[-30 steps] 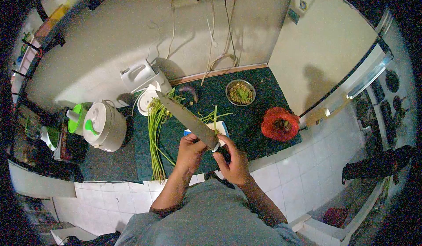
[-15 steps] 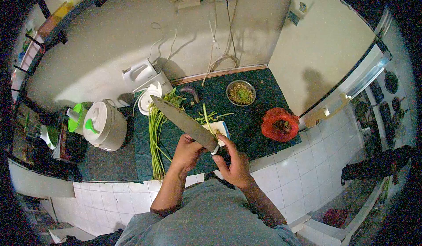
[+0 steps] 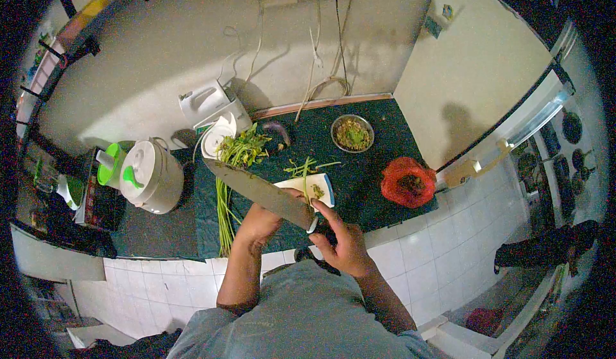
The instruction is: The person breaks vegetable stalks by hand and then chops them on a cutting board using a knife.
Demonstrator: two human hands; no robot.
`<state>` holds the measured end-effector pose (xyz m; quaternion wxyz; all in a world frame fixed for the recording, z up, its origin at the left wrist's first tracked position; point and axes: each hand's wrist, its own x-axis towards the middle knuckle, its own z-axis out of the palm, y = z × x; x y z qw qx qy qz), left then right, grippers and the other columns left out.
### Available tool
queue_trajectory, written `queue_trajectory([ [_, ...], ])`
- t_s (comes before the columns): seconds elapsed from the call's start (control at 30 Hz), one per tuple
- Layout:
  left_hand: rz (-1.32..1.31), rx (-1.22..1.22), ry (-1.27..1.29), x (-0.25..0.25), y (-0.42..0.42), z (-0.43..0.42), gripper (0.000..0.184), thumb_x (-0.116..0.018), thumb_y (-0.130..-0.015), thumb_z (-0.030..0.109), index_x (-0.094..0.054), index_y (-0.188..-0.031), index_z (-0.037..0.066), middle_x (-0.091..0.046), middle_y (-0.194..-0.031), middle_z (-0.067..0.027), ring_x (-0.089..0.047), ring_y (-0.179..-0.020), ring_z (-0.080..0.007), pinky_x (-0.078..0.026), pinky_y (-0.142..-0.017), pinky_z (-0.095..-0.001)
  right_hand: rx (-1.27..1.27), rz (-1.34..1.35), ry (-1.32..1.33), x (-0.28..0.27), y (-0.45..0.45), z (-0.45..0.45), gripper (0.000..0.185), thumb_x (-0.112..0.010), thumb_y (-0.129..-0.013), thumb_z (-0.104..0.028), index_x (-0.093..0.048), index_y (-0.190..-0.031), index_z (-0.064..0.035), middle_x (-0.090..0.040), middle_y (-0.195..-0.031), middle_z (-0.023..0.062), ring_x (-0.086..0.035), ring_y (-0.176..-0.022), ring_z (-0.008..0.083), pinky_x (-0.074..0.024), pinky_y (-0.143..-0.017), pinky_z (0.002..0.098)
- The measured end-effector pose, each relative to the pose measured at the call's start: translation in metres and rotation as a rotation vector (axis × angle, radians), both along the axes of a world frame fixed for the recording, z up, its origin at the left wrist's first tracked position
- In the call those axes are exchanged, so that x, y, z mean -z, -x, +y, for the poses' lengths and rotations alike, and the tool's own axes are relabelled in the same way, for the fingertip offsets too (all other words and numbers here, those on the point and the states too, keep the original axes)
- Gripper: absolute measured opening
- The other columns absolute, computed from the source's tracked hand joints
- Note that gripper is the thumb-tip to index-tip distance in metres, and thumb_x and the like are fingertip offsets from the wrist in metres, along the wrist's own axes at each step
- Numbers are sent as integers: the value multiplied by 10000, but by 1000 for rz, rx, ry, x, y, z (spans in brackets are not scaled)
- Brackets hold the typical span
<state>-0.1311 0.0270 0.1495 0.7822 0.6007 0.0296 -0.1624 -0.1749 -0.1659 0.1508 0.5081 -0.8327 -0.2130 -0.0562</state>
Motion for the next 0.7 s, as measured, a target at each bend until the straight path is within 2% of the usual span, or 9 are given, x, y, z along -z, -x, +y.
queue_trajectory([
  [0.07, -36, 21, -21, 0, 0, -1, 205, -613, -867, 101, -665, -1047, 18, -686, -995, -96, -642, -920, -189, -500, -824, -323, 1, -36, 8, -1, 1, -2, 576, -631, -864, -235, -425, -1374, -69, -660, -1021, 182, -655, -687, 315, -504, -616, 383],
  [0.2, -78, 71, -133, -1, -1, -3, 219, -604, -860, 84, -669, -1061, 27, -687, -1004, -89, -641, -931, -194, -497, -835, -331, -4, 107, 70, -9, 3, -8, 591, -632, -857, -221, -415, -1386, -70, -636, -1100, 211, -666, -758, 347, -515, -654, 397],
  [0.27, -141, 71, -193, -1, -1, -5, 305, -586, -785, -5, -664, -1078, 26, -675, -979, -72, -628, -849, -161, -495, -710, -292, -4, 144, 94, -9, 2, -12, 595, -632, -856, -217, -412, -1389, -71, -629, -1117, 219, -669, -789, 359, -518, -668, 403],
  [0.3, -141, 74, -192, -1, -1, -7, 305, -586, -785, -5, -664, -1078, 26, -675, -979, -72, -628, -849, -161, -495, -710, -292, -4, 50, 80, -7, 0, -12, 593, -631, -855, -217, -414, -1388, -73, -632, -1109, 219, -668, -815, 365, -520, -682, 405],
  [0.33, -259, 51, -234, -1, 0, -8, 309, -594, -771, 0, -665, -1071, 21, -675, -982, -88, -632, -874, -178, -495, -740, -307, -5, -45, 65, -5, -1, -13, 592, -630, -854, -217, -415, -1387, -75, -636, -1100, 219, -668, -840, 372, -522, -695, 407],
  [0.37, -377, 29, -276, -1, 0, -9, 314, -602, -757, 6, -666, -1064, 17, -675, -985, -103, -636, -898, -194, -496, -771, -322, -3, -45, 67, -4, -2, -14, 592, -630, -854, -217, -415, -1387, -75, -636, -1100, 219, -668, -840, 372, -522, -695, 407],
  [0.47, -472, 23, -335, -2, -1, -15, 299, -613, -750, 19, -667, -1044, 6, -671, -985, -125, -636, -927, -221, -491, -813, -344, 8, -117, 56, -4, -5, -19, 590, -631, -855, -227, -419, -1386, -80, -643, -1090, 213, -666, -864, 372, -525, -711, 408],
  [0.53, -495, 31, -350, 1, -2, -16, 296, -611, -749, 16, -666, -1039, 4, -670, -983, -128, -638, -923, -224, -493, -809, -343, -8, -34, 113, -6, -4, -24, 590, -635, -857, -236, -421, -1384, -77, -641, -1096, 214, -666, -879, 364, -527, -734, 405],
  [0.7, -450, 63, -316, -5, -3, -23, 272, -639, -765, 39, -664, -1033, 5, -667, -977, -118, -636, -917, -212, -498, -798, -337, 8, -41, 104, -8, -6, -29, 562, -646, -855, -244, -447, -1353, -72, -642, -1098, 203, -663, -897, 360, -525, -750, 405],
])
